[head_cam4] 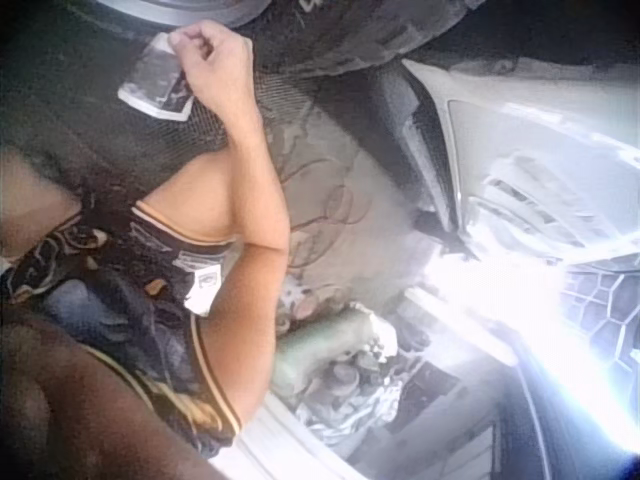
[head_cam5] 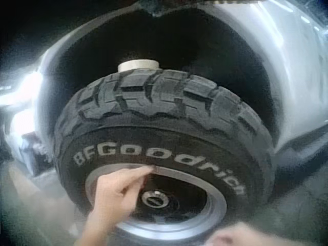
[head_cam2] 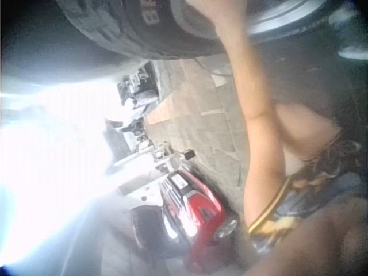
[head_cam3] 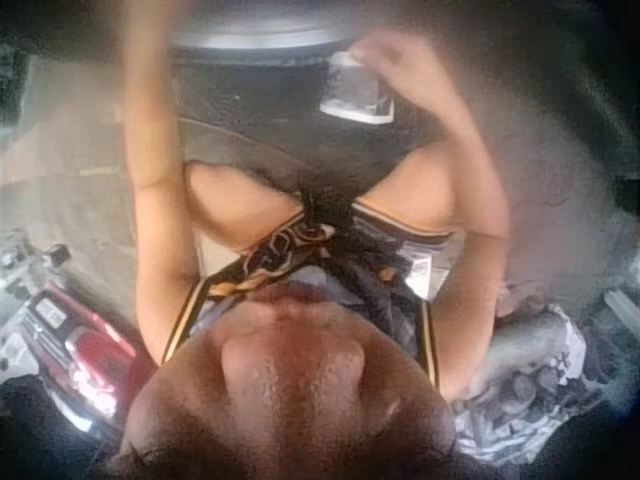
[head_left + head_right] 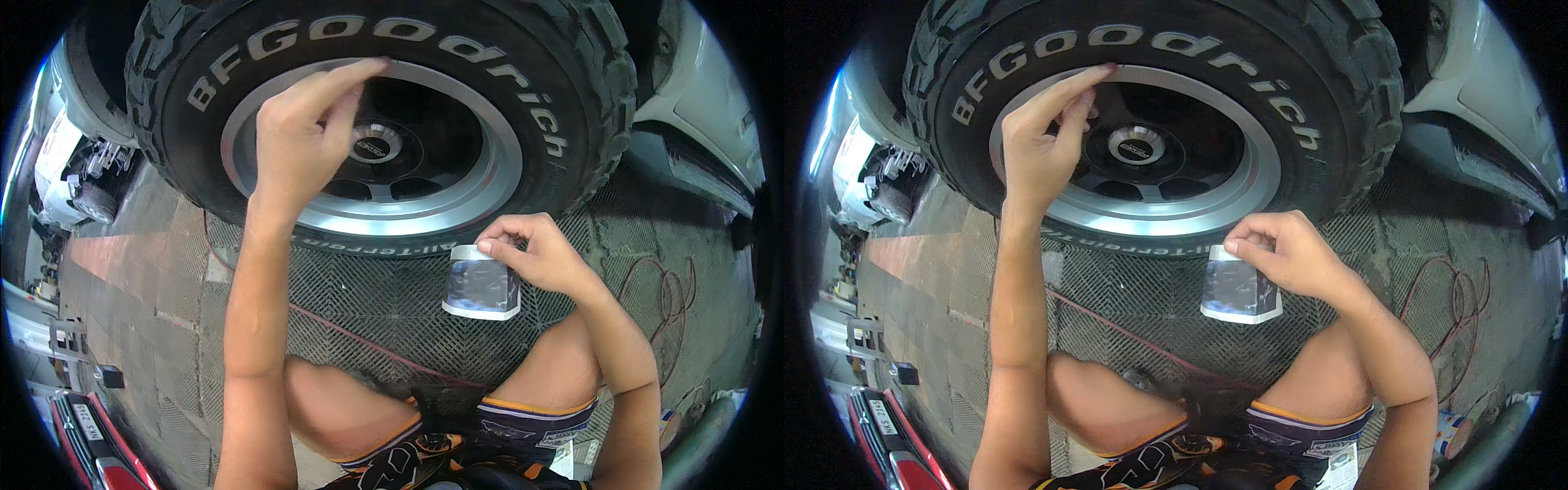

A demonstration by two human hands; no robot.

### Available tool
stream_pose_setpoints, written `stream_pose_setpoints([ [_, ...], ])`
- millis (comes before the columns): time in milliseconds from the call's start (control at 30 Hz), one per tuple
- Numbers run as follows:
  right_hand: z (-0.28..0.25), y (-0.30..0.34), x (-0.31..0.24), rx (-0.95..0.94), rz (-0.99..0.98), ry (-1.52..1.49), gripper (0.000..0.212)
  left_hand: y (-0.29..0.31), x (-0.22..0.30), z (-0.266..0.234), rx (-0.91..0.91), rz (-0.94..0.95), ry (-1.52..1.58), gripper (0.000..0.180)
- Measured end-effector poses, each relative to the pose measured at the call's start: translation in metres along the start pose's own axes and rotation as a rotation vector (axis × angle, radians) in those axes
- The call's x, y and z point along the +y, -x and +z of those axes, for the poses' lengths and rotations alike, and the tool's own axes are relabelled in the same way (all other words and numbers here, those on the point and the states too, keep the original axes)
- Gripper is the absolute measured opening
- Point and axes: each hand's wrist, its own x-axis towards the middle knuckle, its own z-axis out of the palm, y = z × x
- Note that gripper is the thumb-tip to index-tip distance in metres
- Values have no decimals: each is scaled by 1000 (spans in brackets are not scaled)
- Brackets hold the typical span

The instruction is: The person sits on the floor and applies masking tape to the sidewall of a car tire. They smooth the tape along the tire surface and adjust the newspaper used as a backing.

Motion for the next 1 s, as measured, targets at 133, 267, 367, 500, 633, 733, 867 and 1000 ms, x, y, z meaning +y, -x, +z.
stream_pose_setpoints([
  [133,1,1,-4,11,-21,-33,21,2,0,-4,-20,-62,4,29],
  [267,0,2,-9,-12,-12,-35,21,4,1,-3,-17,-70,24,30],
  [367,1,3,-6,6,-50,-15,21,5,1,-1,-13,-75,32,30],
  [500,2,3,-9,-2,-35,-41,22,6,1,0,-2,-78,47,29],
  [633,2,3,-12,2,-14,8,22,6,2,0,-11,-79,56,29],
  [733,2,2,-14,-4,2,12,22,6,4,-2,-22,-85,62,29],
  [867,5,2,-14,-11,10,-14,21,6,4,-2,-25,-75,32,29],
  [1000,5,1,-17,-29,15,-25,20,7,3,-2,-32,-61,-7,29],
])
